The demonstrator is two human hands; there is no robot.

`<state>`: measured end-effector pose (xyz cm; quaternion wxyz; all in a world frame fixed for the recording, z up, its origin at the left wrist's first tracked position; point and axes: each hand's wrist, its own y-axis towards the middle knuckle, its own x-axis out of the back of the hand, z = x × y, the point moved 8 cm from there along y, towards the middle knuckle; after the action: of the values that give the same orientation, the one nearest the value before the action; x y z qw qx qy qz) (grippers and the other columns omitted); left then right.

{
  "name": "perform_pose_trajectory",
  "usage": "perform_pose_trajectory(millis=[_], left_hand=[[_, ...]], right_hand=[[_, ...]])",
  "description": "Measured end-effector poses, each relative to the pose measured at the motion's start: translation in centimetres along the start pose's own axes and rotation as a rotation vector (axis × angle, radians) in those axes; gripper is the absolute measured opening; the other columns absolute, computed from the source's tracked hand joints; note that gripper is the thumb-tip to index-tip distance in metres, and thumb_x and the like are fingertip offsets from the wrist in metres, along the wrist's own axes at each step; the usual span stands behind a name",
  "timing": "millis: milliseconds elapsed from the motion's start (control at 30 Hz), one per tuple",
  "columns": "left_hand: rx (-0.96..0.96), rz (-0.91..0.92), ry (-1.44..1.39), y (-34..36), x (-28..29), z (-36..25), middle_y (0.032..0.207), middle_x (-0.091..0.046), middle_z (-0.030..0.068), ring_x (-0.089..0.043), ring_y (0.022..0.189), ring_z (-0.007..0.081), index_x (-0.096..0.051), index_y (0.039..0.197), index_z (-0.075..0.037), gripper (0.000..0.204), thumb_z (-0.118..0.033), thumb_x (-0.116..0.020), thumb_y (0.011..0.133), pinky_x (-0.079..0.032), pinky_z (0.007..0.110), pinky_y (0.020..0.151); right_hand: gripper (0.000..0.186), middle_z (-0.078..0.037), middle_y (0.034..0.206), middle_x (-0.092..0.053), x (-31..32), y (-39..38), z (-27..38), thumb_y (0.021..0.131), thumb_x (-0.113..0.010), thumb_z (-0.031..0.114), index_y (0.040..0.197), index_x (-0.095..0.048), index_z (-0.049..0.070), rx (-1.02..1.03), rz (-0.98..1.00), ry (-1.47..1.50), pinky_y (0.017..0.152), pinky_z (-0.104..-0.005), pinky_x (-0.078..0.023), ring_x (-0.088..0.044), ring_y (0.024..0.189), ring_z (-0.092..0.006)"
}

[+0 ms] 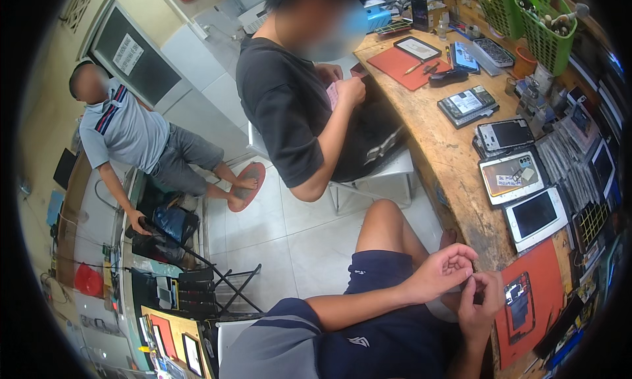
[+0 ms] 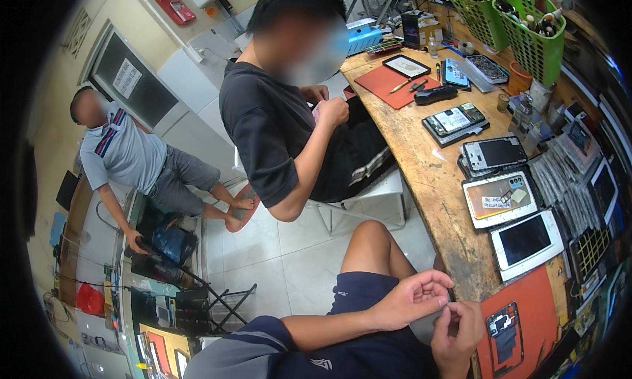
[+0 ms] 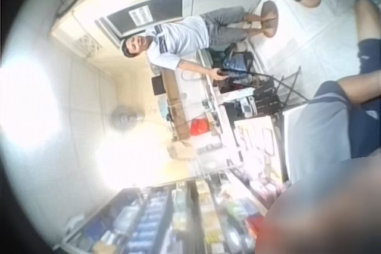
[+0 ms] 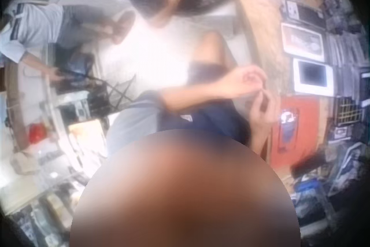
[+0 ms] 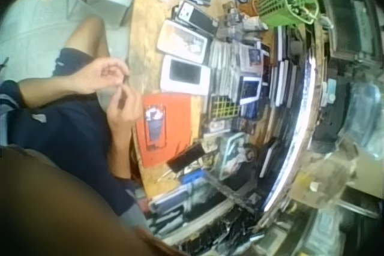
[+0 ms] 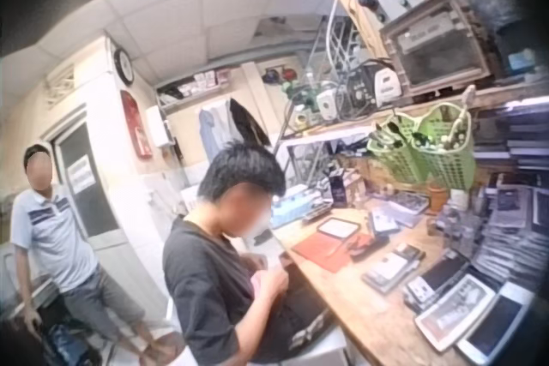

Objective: The person disassembles a smartphone, removes the back cover and battery, and then wraps the device in bubble wrap. They also handle other phone components and tools on the workbench.

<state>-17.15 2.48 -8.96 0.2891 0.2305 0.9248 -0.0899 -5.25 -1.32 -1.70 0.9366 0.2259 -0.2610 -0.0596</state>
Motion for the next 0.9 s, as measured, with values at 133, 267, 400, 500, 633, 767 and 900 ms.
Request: perform_pose_trajectory(millis=[133,267,400,500,633,767,900], left_hand=[[-0.011,0.000,0.075,-0.08,-0.12,0.12,0.108,-0.061,-0.0012,-0.059,0.101,0.0039,-0.056,0.136,-0.002,0.032,-0.011,-0.065,0.107,-0.050,0.022,0.091],[-0.042,0.007,0.108,-0.18,-0.37,0.04,0.106,-0.060,-0.0011,-0.058,0.097,0.0037,-0.055,0.135,-0.002,0.030,-0.011,-0.064,0.107,-0.050,0.020,0.086],[-0.029,0.023,0.092,-0.20,-0.49,-0.02,0.106,-0.059,-0.0013,-0.057,0.097,0.0034,-0.055,0.135,-0.002,0.030,-0.011,-0.063,0.108,-0.050,0.020,0.086],[-0.044,0.031,0.094,-0.19,-0.62,-0.23,0.105,-0.058,-0.0015,-0.057,0.097,0.0035,-0.055,0.135,-0.001,0.029,-0.010,-0.062,0.108,-0.050,0.020,0.086],[-0.047,0.023,0.094,-0.17,-0.57,-0.22,0.105,-0.059,-0.0013,-0.057,0.098,0.0038,-0.055,0.135,-0.001,0.029,-0.010,-0.062,0.108,-0.049,0.021,0.087],[-0.047,0.021,0.086,-0.17,-0.50,-0.19,0.107,-0.060,-0.0011,-0.057,0.099,0.0039,-0.056,0.136,-0.002,0.031,-0.011,-0.064,0.108,-0.049,0.021,0.087],[-0.042,0.031,0.080,-0.12,-0.72,-0.14,0.105,-0.059,-0.0006,-0.060,0.097,0.0052,-0.055,0.134,-0.001,0.028,-0.010,-0.061,0.108,-0.051,0.022,0.087]], right_hand=[[0.014,-0.010,0.088,-0.054,-0.05,-0.15,-0.31,0.089,-0.067,-0.009,0.097,-0.059,-0.001,-0.037,-0.007,0.021,0.062,-0.0323,-0.042,-0.053,0.070,-0.0193],[0.012,-0.010,0.088,-0.053,0.04,-0.18,-0.35,0.090,-0.066,-0.007,0.097,-0.058,-0.001,-0.024,-0.010,-0.011,0.063,-0.0329,-0.042,-0.053,0.071,-0.0197],[0.011,-0.010,0.088,-0.053,-0.06,-0.19,-0.33,0.091,-0.065,-0.006,0.096,-0.058,-0.001,-0.026,0.001,-0.007,0.063,-0.0330,-0.042,-0.053,0.071,-0.0199],[0.010,-0.010,0.088,-0.053,-0.08,-0.16,-0.26,0.091,-0.065,-0.006,0.096,-0.058,-0.001,-0.035,0.003,0.002,0.064,-0.0328,-0.042,-0.052,0.071,-0.0198],[0.010,-0.009,0.088,-0.053,-0.02,-0.20,-0.27,0.092,-0.065,-0.006,0.096,-0.058,-0.001,-0.071,-0.001,0.022,0.064,-0.0320,-0.041,-0.052,0.071,-0.0193],[0.008,-0.009,0.088,-0.053,-0.01,-0.32,-0.65,0.093,-0.064,-0.005,0.096,-0.057,-0.001,-0.137,0.008,0.081,0.065,-0.0319,-0.041,-0.051,0.072,-0.0192],[0.008,-0.010,0.088,-0.051,0.01,-0.32,-0.66,0.092,-0.063,-0.003,0.094,-0.056,-0.001,-0.110,0.020,0.047,0.065,-0.0326,-0.041,-0.051,0.072,-0.0203]])
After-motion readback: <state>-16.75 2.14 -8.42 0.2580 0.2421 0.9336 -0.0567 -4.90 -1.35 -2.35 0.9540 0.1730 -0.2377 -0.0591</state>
